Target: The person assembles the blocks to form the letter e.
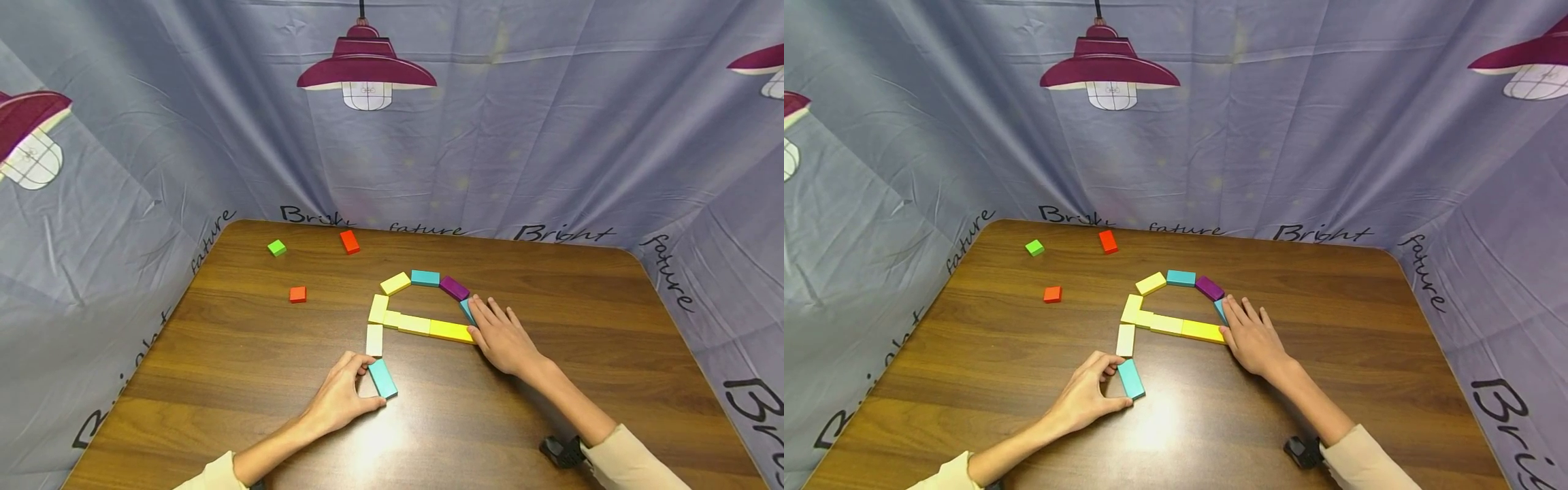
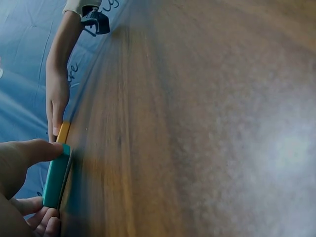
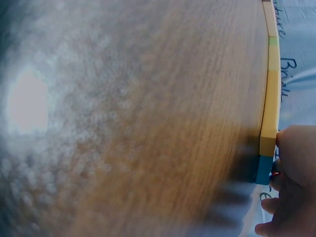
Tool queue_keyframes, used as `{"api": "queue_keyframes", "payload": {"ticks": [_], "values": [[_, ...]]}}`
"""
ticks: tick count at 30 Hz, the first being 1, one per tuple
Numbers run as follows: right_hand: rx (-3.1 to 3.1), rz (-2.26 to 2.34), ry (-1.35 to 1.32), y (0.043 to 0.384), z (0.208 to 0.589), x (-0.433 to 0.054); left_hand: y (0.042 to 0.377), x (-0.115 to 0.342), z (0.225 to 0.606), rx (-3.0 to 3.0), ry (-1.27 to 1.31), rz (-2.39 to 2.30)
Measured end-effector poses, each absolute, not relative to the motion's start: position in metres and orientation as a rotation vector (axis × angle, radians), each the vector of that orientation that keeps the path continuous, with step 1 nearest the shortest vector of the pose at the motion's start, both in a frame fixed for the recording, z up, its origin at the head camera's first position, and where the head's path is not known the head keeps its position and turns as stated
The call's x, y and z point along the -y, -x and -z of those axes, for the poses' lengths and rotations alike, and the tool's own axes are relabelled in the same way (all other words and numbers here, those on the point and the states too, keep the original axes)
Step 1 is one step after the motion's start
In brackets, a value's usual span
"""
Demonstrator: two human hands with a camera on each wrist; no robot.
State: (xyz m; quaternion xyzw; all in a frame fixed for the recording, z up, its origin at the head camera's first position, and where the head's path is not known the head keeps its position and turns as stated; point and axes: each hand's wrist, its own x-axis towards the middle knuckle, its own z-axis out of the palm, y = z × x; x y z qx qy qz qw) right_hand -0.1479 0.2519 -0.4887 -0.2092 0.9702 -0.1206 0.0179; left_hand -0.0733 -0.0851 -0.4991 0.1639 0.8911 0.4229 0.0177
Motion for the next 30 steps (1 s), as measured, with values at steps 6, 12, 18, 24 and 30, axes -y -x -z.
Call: {"api": "queue_keyframes", "payload": {"ticks": [6, 12, 18, 24, 30], "values": [[-3.020, 0.375, 0.659, 0.1482, 0.4888, -0.2521, 0.0734, 0.0820, 0.5002, -2.800, -0.494, -1.299], [-3.024, 0.373, 0.665, 0.1486, 0.4890, -0.2522, 0.0742, 0.0804, 0.5014, -2.821, -0.490, -1.286], [-3.026, 0.372, 0.665, 0.1486, 0.4894, -0.2522, 0.0732, 0.0801, 0.5024, -2.840, -0.510, -1.287], [-3.020, 0.375, 0.657, 0.1484, 0.4899, -0.2526, 0.0720, 0.0811, 0.5027, -2.836, -0.526, -1.295], [-3.022, 0.375, 0.655, 0.1480, 0.4905, -0.2527, 0.0726, 0.0805, 0.5034, -2.836, -0.524, -1.297]]}}
